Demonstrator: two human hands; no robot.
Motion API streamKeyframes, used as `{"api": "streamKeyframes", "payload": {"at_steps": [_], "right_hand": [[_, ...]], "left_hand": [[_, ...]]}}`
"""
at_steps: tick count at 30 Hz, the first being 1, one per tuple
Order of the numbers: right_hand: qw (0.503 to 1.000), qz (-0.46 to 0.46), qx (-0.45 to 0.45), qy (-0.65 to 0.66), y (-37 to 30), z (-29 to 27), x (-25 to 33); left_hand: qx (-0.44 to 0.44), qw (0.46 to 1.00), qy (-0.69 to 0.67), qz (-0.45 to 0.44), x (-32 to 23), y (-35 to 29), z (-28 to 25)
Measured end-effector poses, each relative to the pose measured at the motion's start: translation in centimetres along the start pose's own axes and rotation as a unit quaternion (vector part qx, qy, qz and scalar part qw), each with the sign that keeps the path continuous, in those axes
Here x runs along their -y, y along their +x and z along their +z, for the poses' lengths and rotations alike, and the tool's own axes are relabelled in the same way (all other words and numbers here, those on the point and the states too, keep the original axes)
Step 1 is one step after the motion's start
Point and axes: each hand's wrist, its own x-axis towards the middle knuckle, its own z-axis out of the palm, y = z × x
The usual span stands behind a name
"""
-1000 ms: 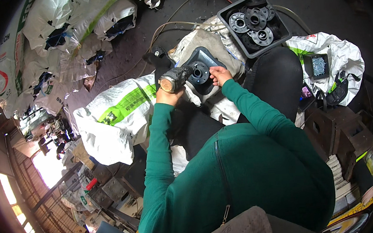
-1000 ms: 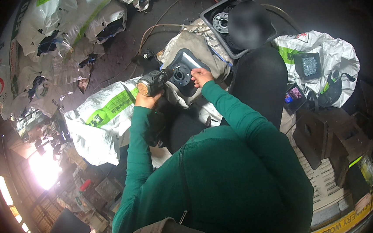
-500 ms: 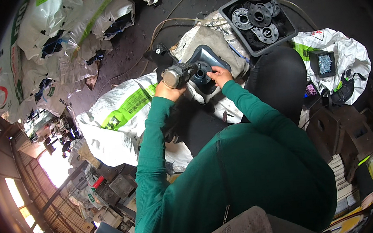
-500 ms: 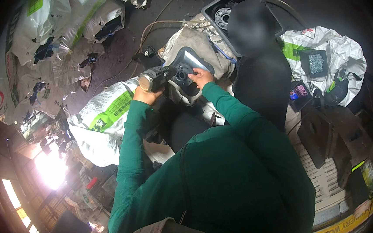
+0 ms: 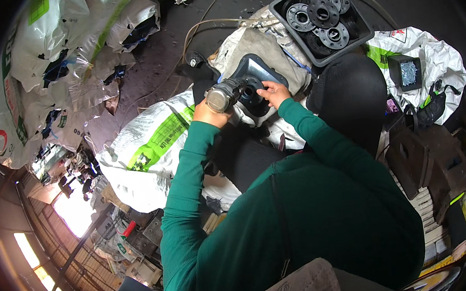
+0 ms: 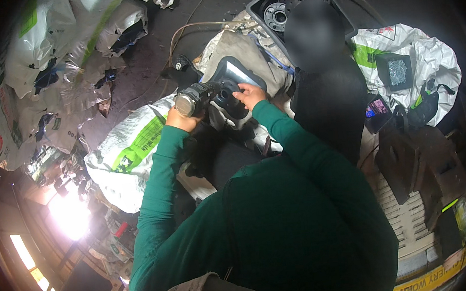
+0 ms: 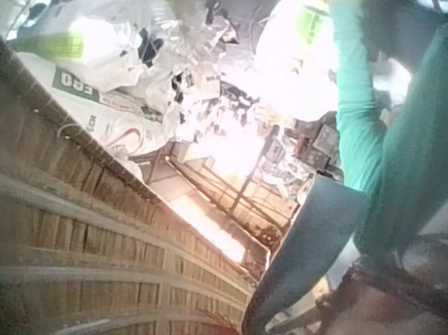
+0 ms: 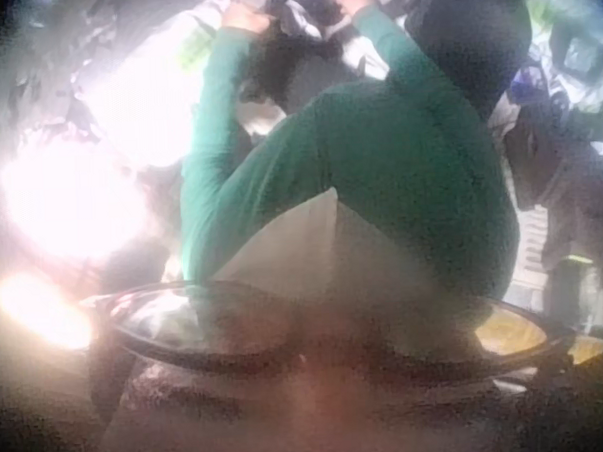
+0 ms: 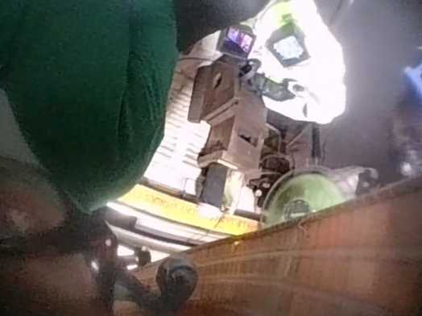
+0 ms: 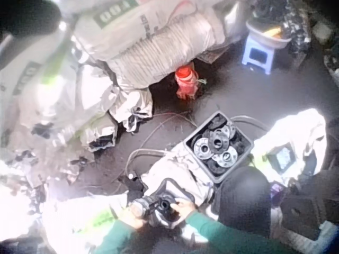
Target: The person sits on the floor and uses a cordless drill to fasten screws into a black metal housing. They repeatedly pick up screws from a nearby tray and insert them into the housing, tightening each one before moving to the next.
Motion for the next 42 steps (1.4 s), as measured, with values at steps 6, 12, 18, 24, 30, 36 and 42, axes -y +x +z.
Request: {"api": "streamKeyframes", "payload": {"at_steps": [6,12,18,24,30,36,42], "right_hand": [[0.999,-0.011,0.003,-0.033,0.4,-0.2,-0.1],[0.997,-0.038,-0.022,-0.063,1.4,0.3,-0.5],[0.999,-0.02,-0.024,0.024,1.0,-0.3,-0.6],[0.999,-0.048,0.004,0.014,-5.2,-0.2,3.9],[0.945,-0.161,0.284,-0.017,-14.7,5.7,10.2],[0.758,-0.195,0.499,-0.372,-17.8,18.7,3.1],[0.68,-0.131,0.557,-0.459,-16.2,24.1,-10.0]], "left_hand": [[-0.025,0.999,-0.009,0.022,0.3,0.0,0.5],[-0.097,0.986,-0.135,0.024,-0.1,-2.5,1.1],[-0.134,0.975,-0.145,0.106,1.1,-13.5,4.3],[-0.079,0.987,-0.132,0.035,2.7,-24.1,13.9],[-0.208,0.965,-0.149,0.054,2.6,-26.4,19.0],[-0.165,0.98,-0.093,0.056,1.9,-25.5,19.3],[-0.093,0.988,-0.09,0.087,4.3,-27.8,18.9]]}}
